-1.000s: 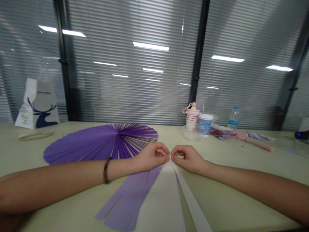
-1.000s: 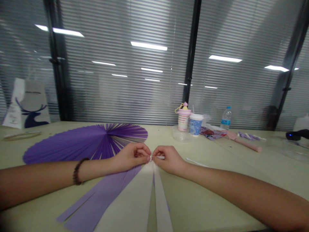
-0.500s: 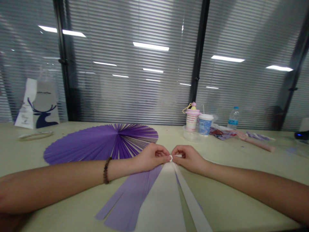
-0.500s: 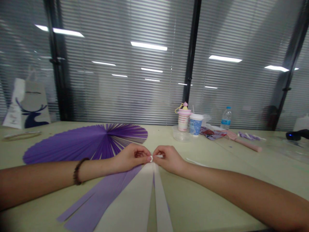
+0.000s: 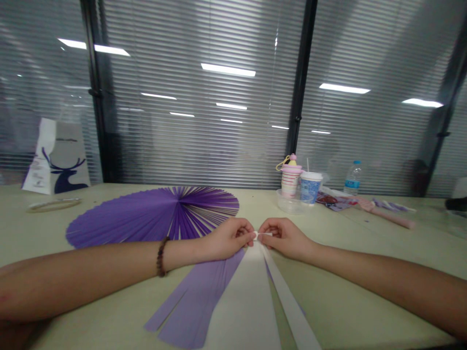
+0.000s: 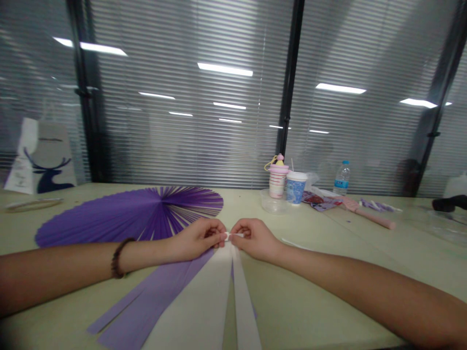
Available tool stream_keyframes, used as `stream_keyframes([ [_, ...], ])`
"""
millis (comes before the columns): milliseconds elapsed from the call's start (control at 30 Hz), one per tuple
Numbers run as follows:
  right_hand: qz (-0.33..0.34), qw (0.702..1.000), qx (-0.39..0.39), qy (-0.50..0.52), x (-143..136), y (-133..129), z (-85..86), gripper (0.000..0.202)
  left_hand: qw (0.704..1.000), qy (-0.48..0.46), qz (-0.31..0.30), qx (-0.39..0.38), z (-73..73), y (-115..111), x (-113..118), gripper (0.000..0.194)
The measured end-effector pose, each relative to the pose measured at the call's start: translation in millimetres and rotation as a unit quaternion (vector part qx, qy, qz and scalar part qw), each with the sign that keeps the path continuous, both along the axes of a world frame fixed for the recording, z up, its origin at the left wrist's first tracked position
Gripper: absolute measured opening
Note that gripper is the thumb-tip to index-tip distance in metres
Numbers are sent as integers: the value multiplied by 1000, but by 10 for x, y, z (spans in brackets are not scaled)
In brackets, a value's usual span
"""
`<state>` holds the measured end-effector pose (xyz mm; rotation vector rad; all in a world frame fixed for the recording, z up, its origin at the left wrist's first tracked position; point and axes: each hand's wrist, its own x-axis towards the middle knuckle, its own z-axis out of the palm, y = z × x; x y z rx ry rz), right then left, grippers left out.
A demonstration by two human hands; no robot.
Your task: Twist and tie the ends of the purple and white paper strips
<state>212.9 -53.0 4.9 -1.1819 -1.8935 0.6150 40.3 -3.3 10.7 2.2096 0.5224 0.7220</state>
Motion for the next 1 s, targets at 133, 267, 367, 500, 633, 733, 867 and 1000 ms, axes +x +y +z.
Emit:
stream_keyframes([
  [133, 5, 1000, -5, 12, 5, -7, 3, 17, 1000, -12, -5, -1, -14, 3, 7, 23],
  [267, 15, 999, -29, 38, -10, -24, 19, 18, 998, -51, -1, -20, -20, 19, 12, 20],
  [367, 22, 997, -37, 56, -18, -23, 20, 19, 997, -72, 6, -23, -18, 30, 11, 20],
  [500, 27, 997, -39, 64, -9, -3, 1, 22, 998, -56, 13, -28, -13, 38, 9, 18],
  [633, 18, 998, -37, 54, 1, 6, -7, 25, 998, -49, 19, -39, -10, 39, 9, 18],
  [733, 16, 998, -40, 53, 1, 3, -3, 27, 997, -52, 19, -49, -11, 35, 9, 18],
  [867, 16, 997, -46, 61, -7, -9, 9, 28, 997, -55, 14, -59, -17, 33, 4, 19],
  [1000, 8, 997, -47, 67, -18, -22, 18, 29, 997, -55, -3, -51, -29, 41, -2, 19],
])
